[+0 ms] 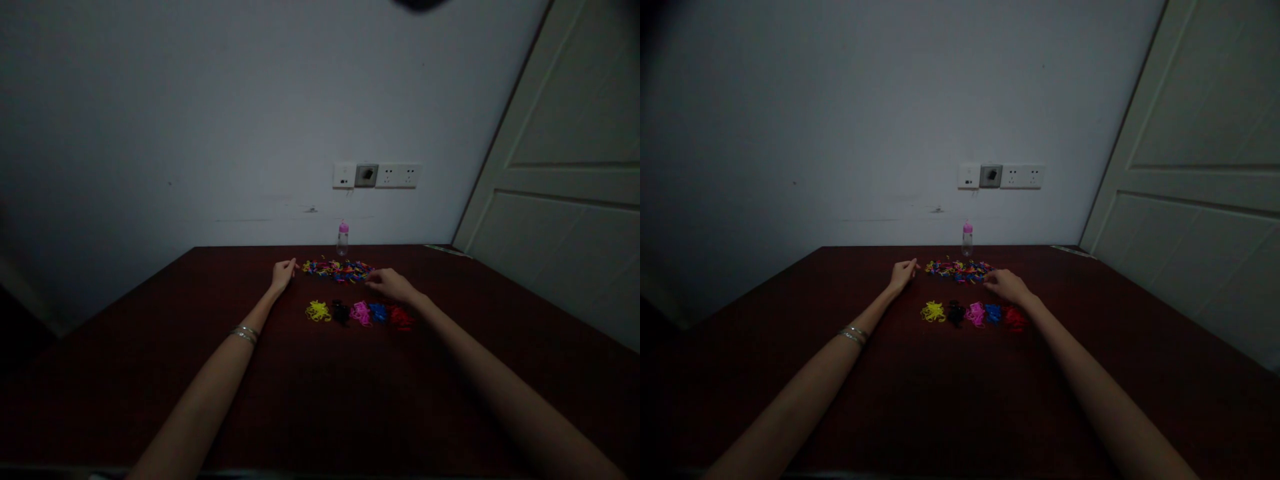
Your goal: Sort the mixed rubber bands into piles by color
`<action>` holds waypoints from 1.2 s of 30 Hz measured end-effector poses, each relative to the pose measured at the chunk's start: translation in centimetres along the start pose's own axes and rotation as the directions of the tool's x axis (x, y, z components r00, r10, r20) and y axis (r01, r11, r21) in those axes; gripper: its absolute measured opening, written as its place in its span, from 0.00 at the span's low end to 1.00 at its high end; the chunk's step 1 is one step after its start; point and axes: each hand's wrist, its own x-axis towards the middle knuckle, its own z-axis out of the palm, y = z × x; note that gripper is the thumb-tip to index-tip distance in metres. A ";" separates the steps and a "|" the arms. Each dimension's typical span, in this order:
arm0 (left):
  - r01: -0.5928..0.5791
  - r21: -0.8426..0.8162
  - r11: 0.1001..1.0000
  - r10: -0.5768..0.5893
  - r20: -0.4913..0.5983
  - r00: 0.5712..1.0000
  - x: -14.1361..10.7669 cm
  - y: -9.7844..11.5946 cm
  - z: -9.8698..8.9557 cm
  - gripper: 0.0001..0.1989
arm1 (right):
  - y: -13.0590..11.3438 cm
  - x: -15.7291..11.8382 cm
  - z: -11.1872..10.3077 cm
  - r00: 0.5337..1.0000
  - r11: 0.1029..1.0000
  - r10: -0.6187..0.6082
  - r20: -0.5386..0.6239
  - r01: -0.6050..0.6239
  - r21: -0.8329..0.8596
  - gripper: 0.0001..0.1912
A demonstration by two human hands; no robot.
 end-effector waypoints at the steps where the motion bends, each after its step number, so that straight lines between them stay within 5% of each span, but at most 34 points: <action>1: 0.001 -0.001 1.000 -0.001 -0.004 1.000 0.0 0.0 0.0 0.22 | -0.6 0.4 0.1 1.000 1.000 0.007 0.011 -0.007 -0.030 0.13; 17: 0.008 0.013 1.000 -0.008 0.011 1.000 0.0 -0.1 0.1 0.22 | -3.3 2.1 2.0 0.986 0.970 0.165 -0.003 -0.163 -0.178 0.14; 36: -0.012 0.036 0.999 0.011 0.030 1.000 0.1 -0.3 -0.2 0.23 | -2.9 2.4 2.9 0.991 0.987 0.125 -0.041 -0.129 -0.100 0.10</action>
